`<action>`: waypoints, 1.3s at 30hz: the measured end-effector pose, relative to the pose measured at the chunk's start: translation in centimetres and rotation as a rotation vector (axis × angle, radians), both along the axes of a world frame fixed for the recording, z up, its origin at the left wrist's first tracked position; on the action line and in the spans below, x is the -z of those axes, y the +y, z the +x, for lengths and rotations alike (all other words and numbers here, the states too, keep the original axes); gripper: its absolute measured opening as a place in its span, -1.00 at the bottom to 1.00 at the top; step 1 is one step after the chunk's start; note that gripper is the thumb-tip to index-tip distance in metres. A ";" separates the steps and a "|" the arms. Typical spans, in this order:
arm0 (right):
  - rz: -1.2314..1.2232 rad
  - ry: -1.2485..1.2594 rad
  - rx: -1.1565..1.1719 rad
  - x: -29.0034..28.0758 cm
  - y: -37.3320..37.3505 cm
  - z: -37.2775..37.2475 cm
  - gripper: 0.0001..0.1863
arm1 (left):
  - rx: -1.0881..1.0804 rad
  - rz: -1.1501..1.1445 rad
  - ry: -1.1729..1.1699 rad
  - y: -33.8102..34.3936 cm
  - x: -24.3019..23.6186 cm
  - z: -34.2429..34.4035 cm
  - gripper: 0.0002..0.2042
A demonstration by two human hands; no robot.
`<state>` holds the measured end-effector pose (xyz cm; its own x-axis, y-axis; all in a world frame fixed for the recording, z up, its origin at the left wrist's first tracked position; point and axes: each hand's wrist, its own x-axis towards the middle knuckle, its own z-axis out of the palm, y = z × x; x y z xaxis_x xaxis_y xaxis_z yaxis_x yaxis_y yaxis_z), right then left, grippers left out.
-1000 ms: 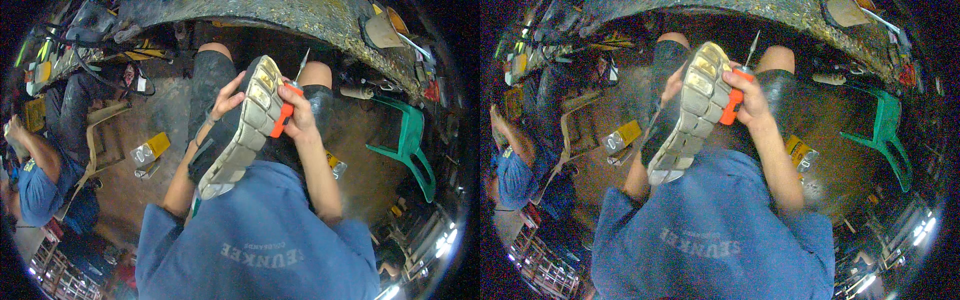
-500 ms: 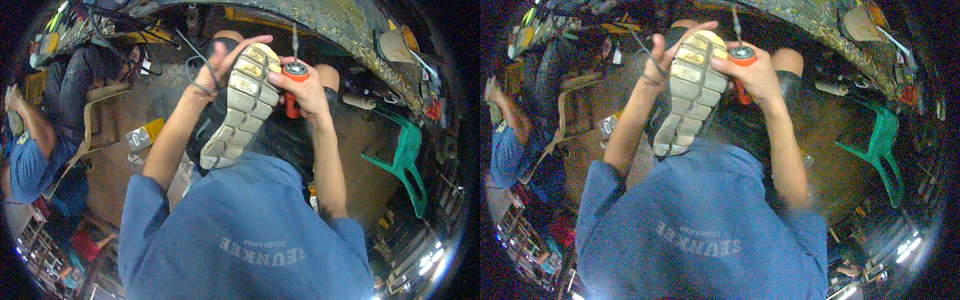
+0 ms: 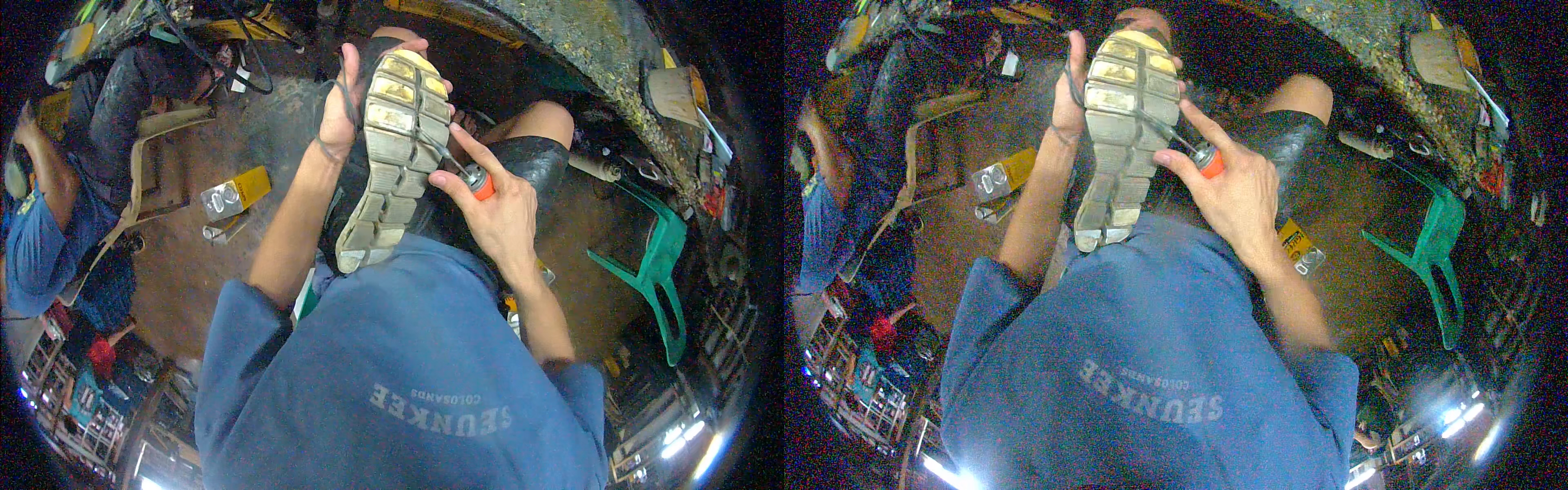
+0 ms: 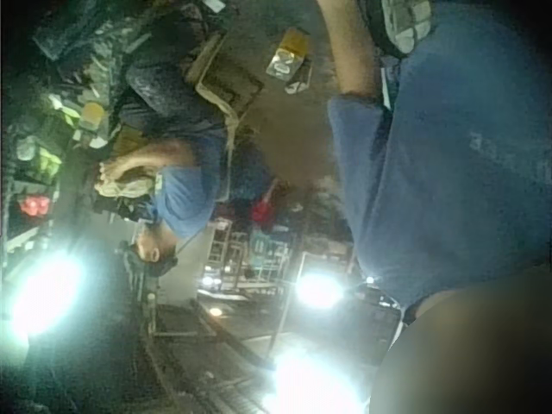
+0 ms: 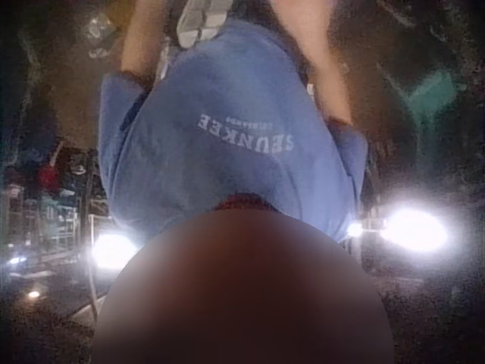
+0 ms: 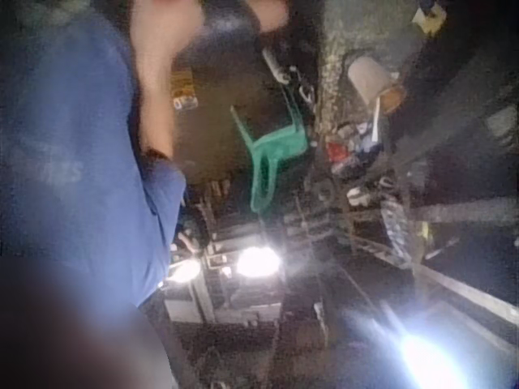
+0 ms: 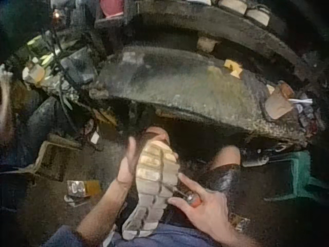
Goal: The person holds a shoe in the left hand and uses a small screwdriver-like tool in the right hand to scrape and clean the sole of the shoe. The person repeatedly works on different sections of the sole, removing debris and residue throughout the clip.
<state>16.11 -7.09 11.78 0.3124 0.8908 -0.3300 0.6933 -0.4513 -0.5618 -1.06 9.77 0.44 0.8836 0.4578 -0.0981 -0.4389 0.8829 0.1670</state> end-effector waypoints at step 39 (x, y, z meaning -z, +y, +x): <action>0.013 -0.103 -0.054 -1.6 0.5 -1.0 -0.27 | -0.067 0.298 0.326 -2.5 -1.3 1.0 -0.31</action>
